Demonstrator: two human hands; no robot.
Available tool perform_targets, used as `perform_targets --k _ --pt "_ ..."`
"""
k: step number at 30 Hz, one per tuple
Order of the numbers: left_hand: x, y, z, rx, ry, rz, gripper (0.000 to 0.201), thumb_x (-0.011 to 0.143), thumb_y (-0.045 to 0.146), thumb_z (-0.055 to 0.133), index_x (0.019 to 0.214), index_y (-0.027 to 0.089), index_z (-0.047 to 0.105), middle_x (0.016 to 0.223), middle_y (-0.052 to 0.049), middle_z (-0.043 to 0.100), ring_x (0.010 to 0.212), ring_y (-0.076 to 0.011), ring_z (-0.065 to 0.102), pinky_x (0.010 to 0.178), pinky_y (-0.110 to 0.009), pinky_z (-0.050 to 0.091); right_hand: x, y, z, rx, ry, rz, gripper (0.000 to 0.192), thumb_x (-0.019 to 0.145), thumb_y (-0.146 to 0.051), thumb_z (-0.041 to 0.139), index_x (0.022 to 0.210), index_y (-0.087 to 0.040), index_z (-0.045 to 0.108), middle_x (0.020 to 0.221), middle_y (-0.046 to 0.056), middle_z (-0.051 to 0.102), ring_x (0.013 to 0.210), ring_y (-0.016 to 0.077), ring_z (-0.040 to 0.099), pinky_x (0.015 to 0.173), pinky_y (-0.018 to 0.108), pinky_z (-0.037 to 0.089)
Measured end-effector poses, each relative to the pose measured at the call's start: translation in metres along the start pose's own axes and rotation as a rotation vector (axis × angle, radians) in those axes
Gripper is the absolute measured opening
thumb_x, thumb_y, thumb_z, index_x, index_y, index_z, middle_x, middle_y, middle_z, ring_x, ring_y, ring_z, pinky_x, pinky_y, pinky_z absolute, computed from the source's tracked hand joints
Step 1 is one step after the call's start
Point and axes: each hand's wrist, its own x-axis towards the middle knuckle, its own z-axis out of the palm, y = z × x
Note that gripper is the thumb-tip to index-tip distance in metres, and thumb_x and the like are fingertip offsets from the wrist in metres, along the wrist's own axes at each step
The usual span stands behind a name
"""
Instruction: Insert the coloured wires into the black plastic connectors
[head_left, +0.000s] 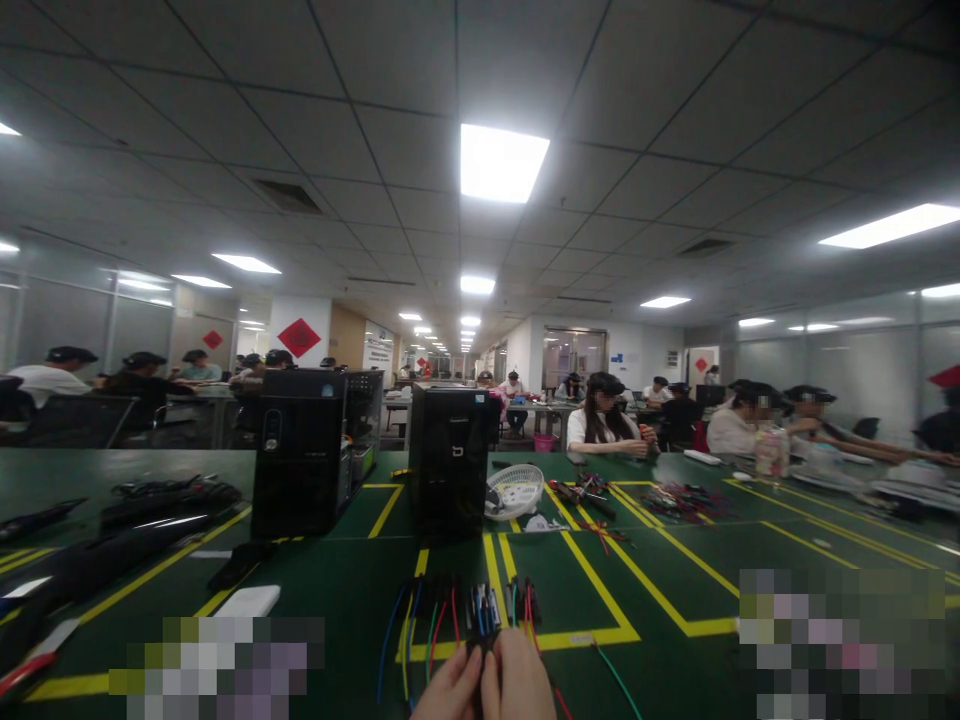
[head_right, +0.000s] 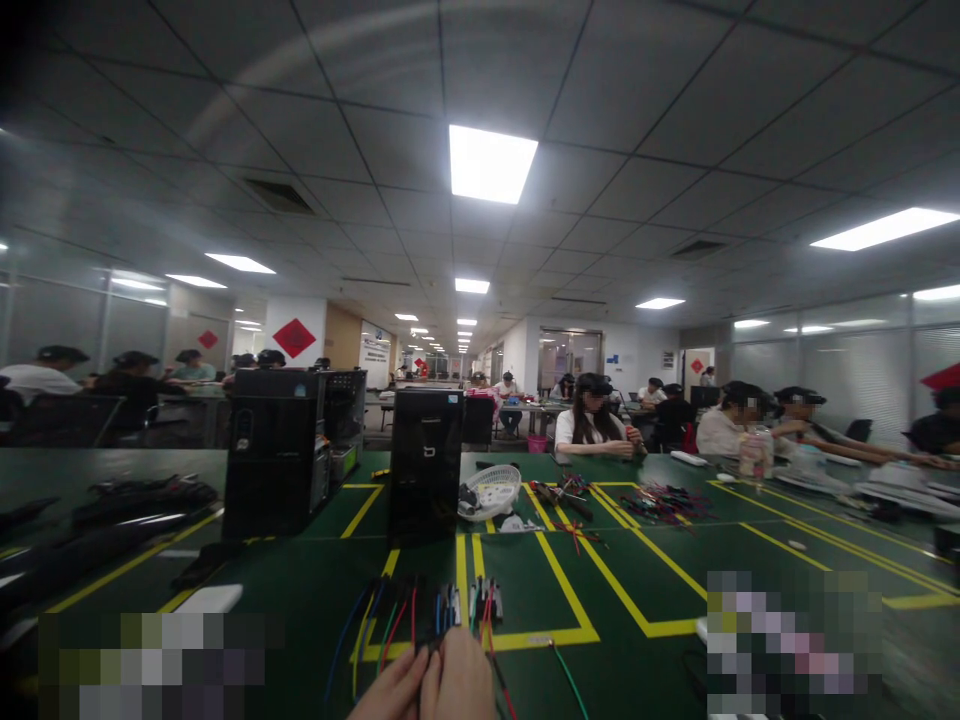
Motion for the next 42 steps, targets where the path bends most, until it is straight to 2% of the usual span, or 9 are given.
perform_targets --k 9,12,17,22,25,28,32,37,42 --pt "0.004 -0.004 0.003 -0.040 0.058 -0.004 0.030 0.049 0.036 0.071 0.070 0.016 0.062 0.084 -0.008 0.069 0.097 -0.0226 0.056 0.090 -0.032 0.035 0.000 0.003 0.004 -0.172 -0.028 -0.033 0.014 0.073 -0.014 0.040 0.077 -0.019 0.053 0.071 0.007 0.058 0.068 0.0205 0.055 0.064 0.030 0.038" --pt "0.005 -0.005 0.002 -0.063 0.064 -0.022 0.037 0.043 0.037 0.073 0.071 0.015 0.063 0.081 -0.010 0.069 0.096 -0.0236 0.056 0.089 -0.032 0.036 0.005 -0.003 -0.001 -0.227 -0.083 -0.027 0.018 0.070 -0.011 0.043 0.079 -0.020 0.056 0.073 0.007 0.061 0.070 0.0215 0.055 0.066 0.031 0.038" --pt "0.003 -0.004 0.003 0.006 0.115 -0.071 0.035 0.047 0.038 0.071 0.072 0.015 0.061 0.082 -0.010 0.069 0.095 -0.0254 0.057 0.082 -0.033 0.042 0.013 -0.014 -0.012 -0.259 -0.220 0.029 0.021 0.068 -0.004 0.043 0.071 -0.018 0.058 0.071 0.006 0.061 0.069 0.0214 0.056 0.064 0.032 0.039" --pt "0.002 -0.003 0.009 0.012 0.171 -0.044 0.041 0.044 0.038 0.073 0.074 0.014 0.059 0.086 -0.011 0.067 0.096 -0.0241 0.056 0.079 -0.030 0.044 0.016 -0.015 -0.018 -0.288 -0.266 0.053 0.020 0.071 -0.004 0.043 0.071 -0.018 0.058 0.070 0.006 0.062 0.068 0.0209 0.057 0.064 0.030 0.040" --pt "-0.002 -0.001 0.017 -0.032 0.187 -0.038 0.040 0.044 0.036 0.073 0.075 0.014 0.059 0.088 -0.010 0.067 0.093 -0.0223 0.058 0.080 -0.028 0.044 0.018 -0.015 -0.022 -0.284 -0.269 0.064 0.019 0.072 -0.005 0.043 0.072 -0.017 0.057 0.070 0.006 0.062 0.068 0.0209 0.057 0.063 0.031 0.041" --pt "-0.007 0.002 0.022 -0.048 0.202 -0.066 0.034 0.052 0.032 0.070 0.079 0.015 0.059 0.087 -0.008 0.068 0.090 -0.0209 0.059 0.079 -0.029 0.045 0.021 -0.013 -0.028 -0.282 -0.266 0.060 0.018 0.073 -0.006 0.042 0.073 -0.017 0.057 0.071 0.007 0.061 0.068 0.0209 0.058 0.062 0.031 0.041" --pt "-0.006 0.001 0.021 -0.080 0.227 -0.093 0.030 0.058 0.031 0.066 0.083 0.017 0.057 0.080 -0.007 0.068 0.086 -0.0210 0.061 0.079 -0.034 0.046 0.024 -0.006 -0.036 -0.216 -0.253 0.016 0.019 0.077 -0.010 0.037 0.077 -0.018 0.055 0.073 0.006 0.061 0.069 0.0190 0.058 0.061 0.028 0.042" --pt "-0.001 0.001 0.021 -0.073 0.237 -0.090 0.030 0.060 0.028 0.065 0.085 0.016 0.054 0.081 -0.008 0.067 0.082 -0.0202 0.062 0.080 -0.036 0.046 0.025 0.001 -0.039 -0.154 -0.221 0.055 0.016 0.079 -0.015 0.037 0.070 -0.019 0.050 0.069 0.005 0.058 0.066 0.0175 0.056 0.059 0.026 0.041" --pt "-0.005 0.004 0.025 -0.090 0.198 -0.102 0.028 0.062 0.028 0.064 0.087 0.018 0.054 0.084 -0.007 0.067 0.082 -0.0191 0.062 0.077 -0.034 0.047 0.024 -0.005 -0.044 -0.070 -0.276 0.016 0.016 0.079 -0.018 0.034 0.071 -0.020 0.048 0.071 0.005 0.057 0.068 0.0174 0.056 0.059 0.026 0.041"
